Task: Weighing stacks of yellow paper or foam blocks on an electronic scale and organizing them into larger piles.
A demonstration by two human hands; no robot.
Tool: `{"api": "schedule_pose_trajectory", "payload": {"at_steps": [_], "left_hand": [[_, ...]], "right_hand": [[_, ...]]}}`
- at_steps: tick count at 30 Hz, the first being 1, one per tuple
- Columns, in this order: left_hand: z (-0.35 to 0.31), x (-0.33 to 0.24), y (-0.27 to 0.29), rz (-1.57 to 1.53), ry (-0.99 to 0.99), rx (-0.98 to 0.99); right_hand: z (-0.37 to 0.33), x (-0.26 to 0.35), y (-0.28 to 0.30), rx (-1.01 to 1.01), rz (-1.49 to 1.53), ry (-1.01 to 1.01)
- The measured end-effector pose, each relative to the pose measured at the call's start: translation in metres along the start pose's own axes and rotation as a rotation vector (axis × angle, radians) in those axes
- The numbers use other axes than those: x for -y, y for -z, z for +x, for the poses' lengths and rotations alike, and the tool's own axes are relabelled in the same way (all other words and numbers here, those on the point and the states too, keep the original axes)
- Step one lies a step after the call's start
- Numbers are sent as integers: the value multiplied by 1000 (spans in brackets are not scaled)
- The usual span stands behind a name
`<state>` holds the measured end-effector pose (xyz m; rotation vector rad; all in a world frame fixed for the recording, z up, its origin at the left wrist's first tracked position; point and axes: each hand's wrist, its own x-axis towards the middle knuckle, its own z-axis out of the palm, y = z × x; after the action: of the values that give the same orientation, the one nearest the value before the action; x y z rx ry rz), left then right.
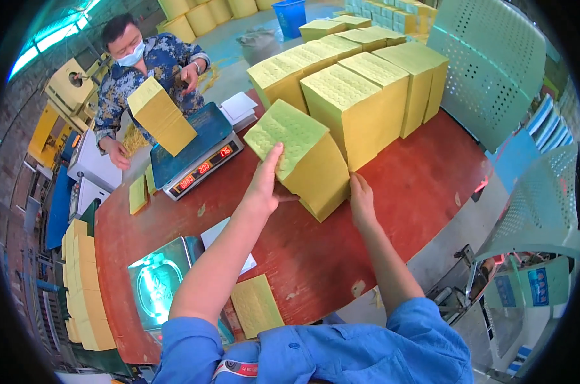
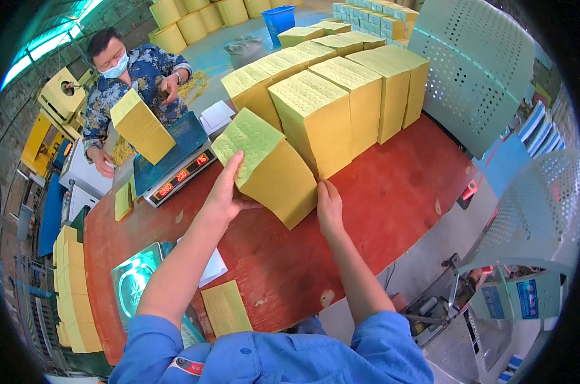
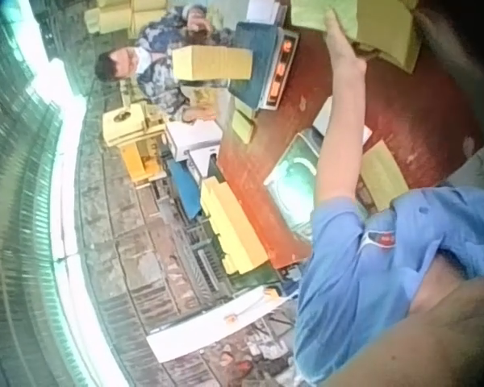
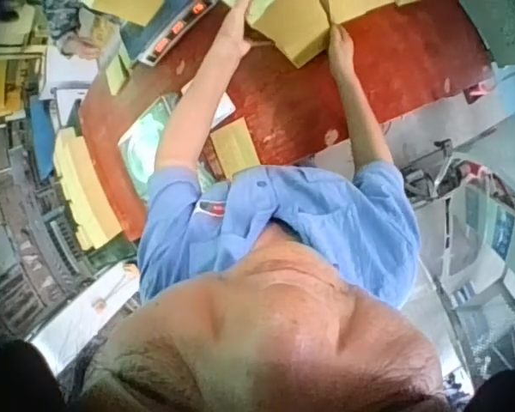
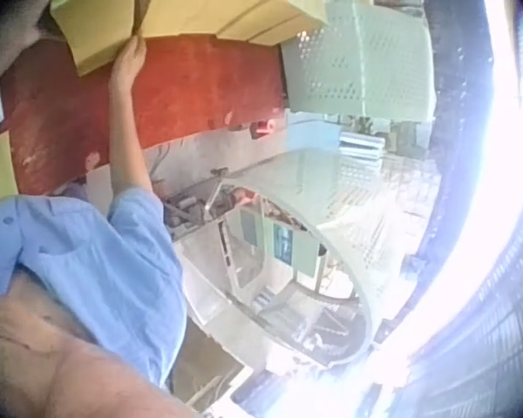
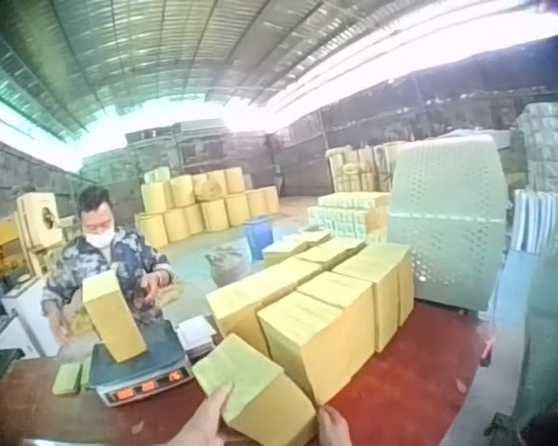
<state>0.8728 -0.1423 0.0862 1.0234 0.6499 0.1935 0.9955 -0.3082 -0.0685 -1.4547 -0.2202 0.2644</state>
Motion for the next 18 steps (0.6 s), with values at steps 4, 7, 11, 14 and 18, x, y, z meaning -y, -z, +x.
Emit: {"api": "schedule_pose_trajectory", "payload": {"at_steps": [4, 7, 11, 14, 18], "left_hand": [[13, 2, -15, 122, -60, -44], [19, 2, -25, 118, -146, -44], [33, -2, -25, 124, -155, -32], [45, -14, -20, 166, -118, -99], [73, -22, -22, 178, -148, -58]], "right_hand": [[-45, -1, 17, 7, -402, 451], [-49, -10, 5, 146, -317, 328], [-32, -11, -11, 110, -354, 295], [-21, -2, -24, 127, -394, 300], [-4, -10, -28, 79, -376, 383]]}}
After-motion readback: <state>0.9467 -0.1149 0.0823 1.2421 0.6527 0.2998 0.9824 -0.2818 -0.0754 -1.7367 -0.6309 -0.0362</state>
